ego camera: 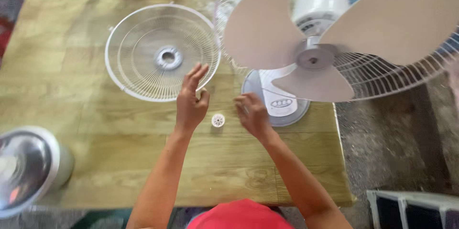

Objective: The person assembles a white pedestal fan by attaching the front grille, mounting the fan blades onto the motor shaft, securing the blades with a nut, and fastening the rear grille. The person then briefly handles a separate blue fan.

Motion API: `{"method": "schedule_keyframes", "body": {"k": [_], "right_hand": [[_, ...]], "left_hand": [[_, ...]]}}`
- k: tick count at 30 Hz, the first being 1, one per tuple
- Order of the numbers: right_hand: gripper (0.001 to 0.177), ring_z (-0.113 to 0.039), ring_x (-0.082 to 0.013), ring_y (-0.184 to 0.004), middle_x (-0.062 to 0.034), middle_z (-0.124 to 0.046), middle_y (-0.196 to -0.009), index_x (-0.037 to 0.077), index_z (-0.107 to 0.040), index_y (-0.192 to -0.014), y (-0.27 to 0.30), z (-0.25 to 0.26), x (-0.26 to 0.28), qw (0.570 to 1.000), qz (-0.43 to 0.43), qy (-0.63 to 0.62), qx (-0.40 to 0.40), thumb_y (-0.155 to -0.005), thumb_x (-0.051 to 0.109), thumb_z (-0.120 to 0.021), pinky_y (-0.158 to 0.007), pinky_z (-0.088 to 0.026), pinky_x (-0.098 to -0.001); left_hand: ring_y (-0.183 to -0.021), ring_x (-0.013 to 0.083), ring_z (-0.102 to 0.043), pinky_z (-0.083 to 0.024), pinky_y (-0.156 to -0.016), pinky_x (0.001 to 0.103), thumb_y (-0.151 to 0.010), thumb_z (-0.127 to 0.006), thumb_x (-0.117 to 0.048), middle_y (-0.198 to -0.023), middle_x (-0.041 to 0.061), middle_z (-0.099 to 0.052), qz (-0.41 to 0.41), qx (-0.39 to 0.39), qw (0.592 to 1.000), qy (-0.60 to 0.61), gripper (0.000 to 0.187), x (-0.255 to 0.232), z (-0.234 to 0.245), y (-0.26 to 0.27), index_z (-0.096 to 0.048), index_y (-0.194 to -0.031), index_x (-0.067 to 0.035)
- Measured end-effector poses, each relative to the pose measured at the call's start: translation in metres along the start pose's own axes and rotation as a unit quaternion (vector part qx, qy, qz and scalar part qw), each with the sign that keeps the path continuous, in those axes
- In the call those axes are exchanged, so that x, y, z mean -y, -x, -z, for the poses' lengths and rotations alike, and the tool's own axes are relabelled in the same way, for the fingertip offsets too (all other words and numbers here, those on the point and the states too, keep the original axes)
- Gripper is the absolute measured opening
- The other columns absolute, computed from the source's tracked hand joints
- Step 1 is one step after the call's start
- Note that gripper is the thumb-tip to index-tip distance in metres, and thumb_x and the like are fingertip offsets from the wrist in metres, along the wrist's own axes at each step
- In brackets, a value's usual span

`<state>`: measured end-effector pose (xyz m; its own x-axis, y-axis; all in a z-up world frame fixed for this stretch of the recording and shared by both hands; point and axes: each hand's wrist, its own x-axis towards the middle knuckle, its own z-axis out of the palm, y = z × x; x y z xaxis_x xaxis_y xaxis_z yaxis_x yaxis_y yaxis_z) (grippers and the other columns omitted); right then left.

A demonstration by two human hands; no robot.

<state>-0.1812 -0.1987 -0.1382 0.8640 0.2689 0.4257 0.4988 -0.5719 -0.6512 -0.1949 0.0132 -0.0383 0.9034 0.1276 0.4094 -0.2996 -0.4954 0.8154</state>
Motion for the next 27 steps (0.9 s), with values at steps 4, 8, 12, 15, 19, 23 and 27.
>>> {"method": "schedule_keyframes", "body": {"k": [4, 8, 12, 15, 19, 23, 27], "right_hand": [[0.042, -0.060, -0.0378, -0.121, -0.0148, -0.062, -0.129, 0.013, -0.063, -0.126, 0.031, -0.062, -0.027, 0.979, 0.031, 0.050, 0.197, -0.086, 0.010, -0.075, -0.099, -0.053, -0.0463], [0.069, -0.051, -0.0480, -0.123, -0.0190, -0.046, -0.148, 0.022, -0.055, -0.140, 0.053, -0.112, -0.047, 0.943, 0.124, 0.168, 0.259, -0.076, 0.007, -0.076, -0.097, -0.050, -0.0498], [0.079, -0.050, -0.0492, -0.123, -0.0170, -0.042, -0.149, 0.020, -0.053, -0.140, 0.073, -0.129, -0.062, 0.939, 0.158, 0.137, 0.274, -0.066, 0.012, -0.080, -0.096, -0.048, -0.0554], [0.058, -0.053, -0.0445, -0.115, -0.0157, -0.050, -0.141, 0.020, -0.057, -0.129, 0.077, -0.136, -0.070, 0.933, 0.118, 0.141, 0.309, -0.076, 0.013, -0.079, -0.093, -0.052, -0.0518], [0.046, -0.060, -0.0341, -0.102, -0.0088, -0.063, -0.115, 0.022, -0.062, -0.121, 0.069, -0.125, -0.067, 0.942, 0.083, 0.199, 0.256, -0.080, 0.005, -0.075, -0.084, -0.053, -0.0457], [0.042, -0.062, -0.0330, -0.089, -0.0114, -0.065, -0.102, 0.016, -0.062, -0.122, 0.038, -0.071, -0.042, 0.977, 0.019, 0.139, 0.158, -0.083, 0.007, -0.076, -0.077, -0.052, -0.0448], [0.042, -0.062, -0.0326, -0.095, -0.0113, -0.065, -0.104, 0.014, -0.065, -0.123, 0.008, 0.008, 0.002, 0.999, 0.005, 0.040, -0.028, -0.084, 0.006, -0.077, -0.081, -0.052, -0.0457]], "left_hand": [[-0.125, 0.0221, -0.065, -0.055, -0.070, 0.031, -0.087, -0.056, 0.009, -0.152, 0.009, -0.057, 0.054, -0.011, 0.998, -0.036, 0.063, 0.015, 0.005, 0.039, -0.061, -0.142, -0.021], [-0.100, 0.0189, -0.071, -0.057, -0.076, 0.030, -0.087, -0.060, 0.004, -0.153, 0.004, -0.057, 0.148, 0.003, 0.987, -0.061, 0.061, 0.030, 0.004, 0.075, -0.060, -0.141, -0.024], [-0.108, 0.0248, -0.070, -0.057, -0.081, 0.032, -0.086, -0.060, 0.005, -0.151, 0.007, -0.056, 0.112, -0.012, 0.992, -0.064, 0.061, 0.041, 0.008, 0.100, -0.061, -0.142, -0.021], [-0.114, 0.0277, -0.069, -0.057, -0.084, 0.034, -0.086, -0.059, 0.005, -0.148, 0.007, -0.058, 0.081, -0.021, 0.993, -0.088, 0.061, 0.041, 0.011, 0.102, -0.061, -0.142, -0.020], [-0.102, 0.0237, -0.073, -0.056, -0.082, 0.034, -0.087, -0.058, 0.001, -0.149, 0.002, -0.059, 0.147, 0.031, 0.985, -0.083, 0.057, 0.028, 0.005, 0.082, -0.062, -0.138, -0.025], [-0.099, 0.0260, -0.071, -0.056, -0.079, 0.035, -0.087, -0.057, 0.003, -0.148, 0.003, -0.060, 0.074, 0.072, 0.993, -0.060, 0.058, 0.004, -0.017, 0.050, -0.062, -0.138, -0.024], [-0.106, 0.0267, -0.070, -0.056, -0.078, 0.036, -0.088, -0.057, 0.006, -0.146, 0.005, -0.061, -0.050, 0.107, 0.993, -0.004, 0.058, -0.031, -0.040, 0.019, -0.062, -0.138, -0.021]]}}
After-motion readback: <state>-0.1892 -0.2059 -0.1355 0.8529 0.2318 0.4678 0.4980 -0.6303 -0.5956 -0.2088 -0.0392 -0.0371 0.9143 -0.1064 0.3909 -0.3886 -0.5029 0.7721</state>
